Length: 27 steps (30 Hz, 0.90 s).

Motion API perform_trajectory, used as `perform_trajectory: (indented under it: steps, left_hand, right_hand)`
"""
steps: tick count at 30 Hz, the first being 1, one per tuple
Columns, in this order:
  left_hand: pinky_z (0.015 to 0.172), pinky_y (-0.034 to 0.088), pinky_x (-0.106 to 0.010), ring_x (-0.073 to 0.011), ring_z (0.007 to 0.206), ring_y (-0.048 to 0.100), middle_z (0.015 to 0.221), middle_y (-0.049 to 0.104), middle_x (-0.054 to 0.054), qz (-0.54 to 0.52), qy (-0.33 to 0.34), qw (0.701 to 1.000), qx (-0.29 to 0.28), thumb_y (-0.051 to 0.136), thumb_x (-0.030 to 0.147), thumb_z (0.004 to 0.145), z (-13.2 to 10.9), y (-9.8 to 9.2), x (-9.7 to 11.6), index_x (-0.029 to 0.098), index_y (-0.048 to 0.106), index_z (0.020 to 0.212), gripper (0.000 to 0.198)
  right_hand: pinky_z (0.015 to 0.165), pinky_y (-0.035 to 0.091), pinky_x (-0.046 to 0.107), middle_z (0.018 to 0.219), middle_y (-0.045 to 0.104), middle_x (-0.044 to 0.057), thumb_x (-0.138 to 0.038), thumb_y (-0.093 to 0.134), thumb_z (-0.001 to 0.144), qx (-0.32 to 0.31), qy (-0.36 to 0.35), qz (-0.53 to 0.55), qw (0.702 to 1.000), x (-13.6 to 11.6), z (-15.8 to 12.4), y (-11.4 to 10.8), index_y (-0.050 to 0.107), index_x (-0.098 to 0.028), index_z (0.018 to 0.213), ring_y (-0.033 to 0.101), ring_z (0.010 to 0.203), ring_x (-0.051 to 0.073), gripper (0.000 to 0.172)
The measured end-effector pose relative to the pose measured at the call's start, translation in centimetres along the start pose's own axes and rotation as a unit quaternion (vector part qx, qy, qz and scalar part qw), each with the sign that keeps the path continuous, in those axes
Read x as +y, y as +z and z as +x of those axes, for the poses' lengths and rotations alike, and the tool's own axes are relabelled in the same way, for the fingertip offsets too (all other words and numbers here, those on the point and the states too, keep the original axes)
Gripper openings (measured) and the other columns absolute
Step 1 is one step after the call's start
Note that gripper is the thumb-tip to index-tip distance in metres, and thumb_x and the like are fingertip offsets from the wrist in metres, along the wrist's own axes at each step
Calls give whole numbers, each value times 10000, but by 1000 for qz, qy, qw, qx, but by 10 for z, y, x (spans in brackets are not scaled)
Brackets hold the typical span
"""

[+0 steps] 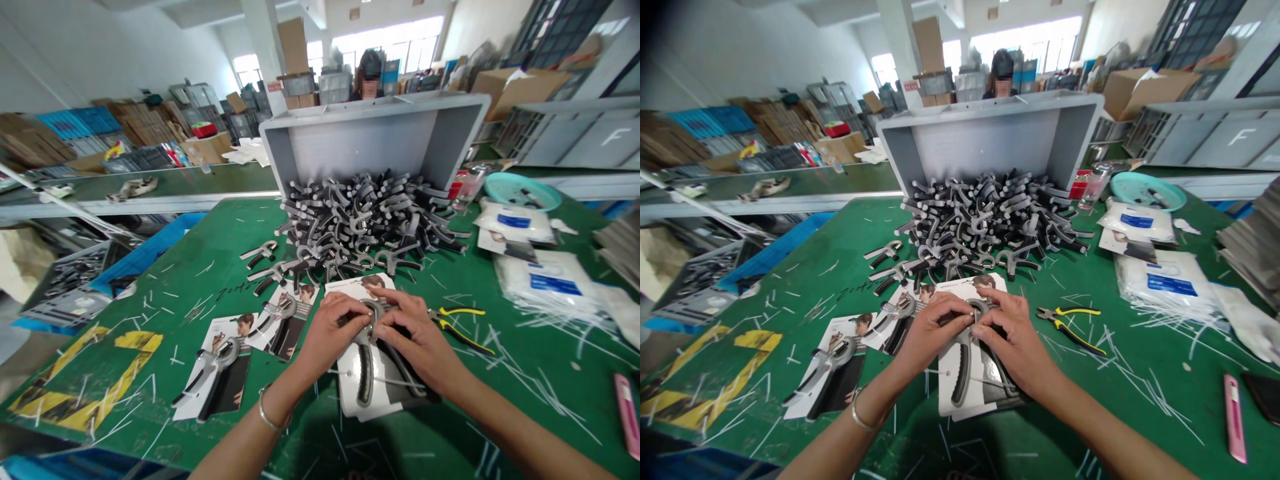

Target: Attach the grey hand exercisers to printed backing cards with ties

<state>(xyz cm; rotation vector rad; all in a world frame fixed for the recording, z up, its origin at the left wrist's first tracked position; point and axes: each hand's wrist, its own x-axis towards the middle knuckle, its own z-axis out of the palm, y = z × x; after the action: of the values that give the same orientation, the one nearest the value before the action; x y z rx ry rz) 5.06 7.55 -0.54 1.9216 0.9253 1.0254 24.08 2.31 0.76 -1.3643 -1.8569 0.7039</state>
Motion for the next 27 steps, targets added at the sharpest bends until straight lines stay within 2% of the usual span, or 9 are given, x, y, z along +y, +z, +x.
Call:
perform_trajectory:
  steps: [3,9,18,22,24,27]
  left_hand:
    - [960,431,-404,-220,958,614,911,727,-37,-1,-3,1000,-3,688,245,871,0,0,2,232,736,897,56]
    - [936,430,-381,-208,942,601,889,722,-31,-11,-3,1000,1,700,214,861,-1,-1,2,221,738,891,49]
    - [955,421,-383,-197,945,623,899,735,-24,-1,21,1000,-8,694,200,867,-3,-1,0,219,725,880,39]
    - [982,415,-399,-210,1003,612,948,736,-33,-7,53,997,-61,666,246,895,-2,-8,0,228,731,920,72]
    - [974,429,-401,-216,1002,611,953,730,-42,-21,35,996,-84,637,283,916,0,-14,3,226,730,927,110]
    - [910,459,-392,-217,934,618,888,704,-43,-7,-6,997,-72,631,324,913,4,-20,16,222,708,866,137]
  right_hand:
    - [1105,281,551,1505,440,29,-365,560,955,-30,-7,-16,999,0,-2,-1,683,-238,818,331,1368,297,224]
    - [1112,282,541,1535,400,21,-373,547,962,-60,2,-14,998,0,0,0,675,-227,802,327,1367,289,252]
    - [1110,293,517,1487,461,14,-380,556,957,-47,5,-5,999,2,-1,2,686,-243,813,338,1365,275,237]
    - [1090,317,502,1422,524,28,-385,560,957,-19,7,6,1000,2,0,4,683,-245,821,386,1327,270,231]
    - [1076,332,497,1374,559,40,-377,548,965,-15,-1,5,1000,3,1,5,676,-242,821,413,1302,269,234]
    - [1069,351,497,1362,560,60,-344,532,971,-14,-12,-3,1000,5,2,5,651,-243,898,433,1290,268,172]
